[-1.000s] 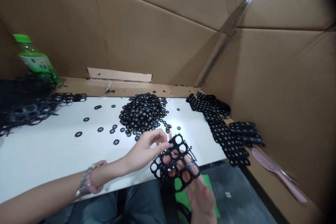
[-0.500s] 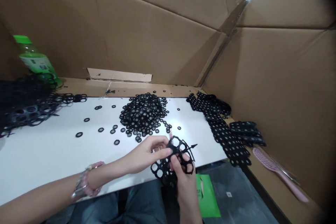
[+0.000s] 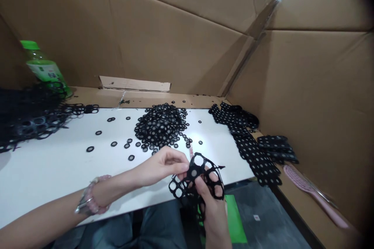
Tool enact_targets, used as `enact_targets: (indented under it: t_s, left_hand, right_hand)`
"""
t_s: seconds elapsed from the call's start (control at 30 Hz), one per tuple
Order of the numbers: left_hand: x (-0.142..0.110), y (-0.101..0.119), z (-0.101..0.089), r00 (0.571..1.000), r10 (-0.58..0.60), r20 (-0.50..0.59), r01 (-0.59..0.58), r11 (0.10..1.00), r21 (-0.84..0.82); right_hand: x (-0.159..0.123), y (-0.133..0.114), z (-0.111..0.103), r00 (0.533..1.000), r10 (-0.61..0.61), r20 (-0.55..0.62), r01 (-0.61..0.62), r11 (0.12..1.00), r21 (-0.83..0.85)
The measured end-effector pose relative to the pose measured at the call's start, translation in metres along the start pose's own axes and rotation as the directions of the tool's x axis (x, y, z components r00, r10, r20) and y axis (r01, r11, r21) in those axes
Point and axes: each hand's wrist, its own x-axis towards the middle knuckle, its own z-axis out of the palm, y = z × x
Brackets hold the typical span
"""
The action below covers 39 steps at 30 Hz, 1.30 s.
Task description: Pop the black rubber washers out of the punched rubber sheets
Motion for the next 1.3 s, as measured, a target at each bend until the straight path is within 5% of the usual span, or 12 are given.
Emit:
enact_targets:
  t_s: [0.17, 0.33, 0.57, 0.77, 0.93, 1.1, 1.3]
  left_hand:
    - [-0.005, 0.002, 0.006, 0.999, 0.025, -0.04, -0.017, 0.985, 0.172]
    - [-0.009, 0.007, 0.012, 0.99, 0.129, -0.063, -0.094, 0.913, 0.397]
    - [-0.006, 0.002, 0.01, 0.993, 0.083, -0.081, -0.068, 0.981, 0.182]
    - [-0.004, -0.002, 0.007, 0.981, 0.102, -0.165, -0.09, 0.993, 0.075]
    - [-0.001, -0.005, 0.002, 0.993, 0.081, -0.091, -0.07, 0.991, 0.118]
    - [0.002, -0.007, 0.0, 0.995, 0.039, -0.089, -0.026, 0.99, 0.136]
    - [-0.001, -0.009, 0.009, 0.984, -0.125, -0.127, 0.108, 0.985, -0.132]
  right_hand:
    - [-0.003, -0.005, 0.006, 0.997, -0.049, 0.059, 0.045, 0.997, 0.061]
    - [-0.005, -0.01, 0.015, 1.0, 0.02, -0.015, -0.017, 0.985, 0.174]
    - [-0.011, -0.026, 0.028, 0.952, 0.277, 0.128, -0.305, 0.879, 0.365]
    - [-0.008, -0.014, 0.021, 0.995, 0.053, 0.087, -0.07, 0.978, 0.197]
    - [-0.013, -0.005, 0.02, 0.997, -0.069, -0.014, 0.069, 0.997, -0.039]
    - [-0.013, -0.002, 0.02, 0.999, -0.049, 0.022, 0.048, 0.997, 0.053]
    - [-0.011, -0.005, 0.025, 0.992, -0.039, 0.116, 0.015, 0.979, 0.205]
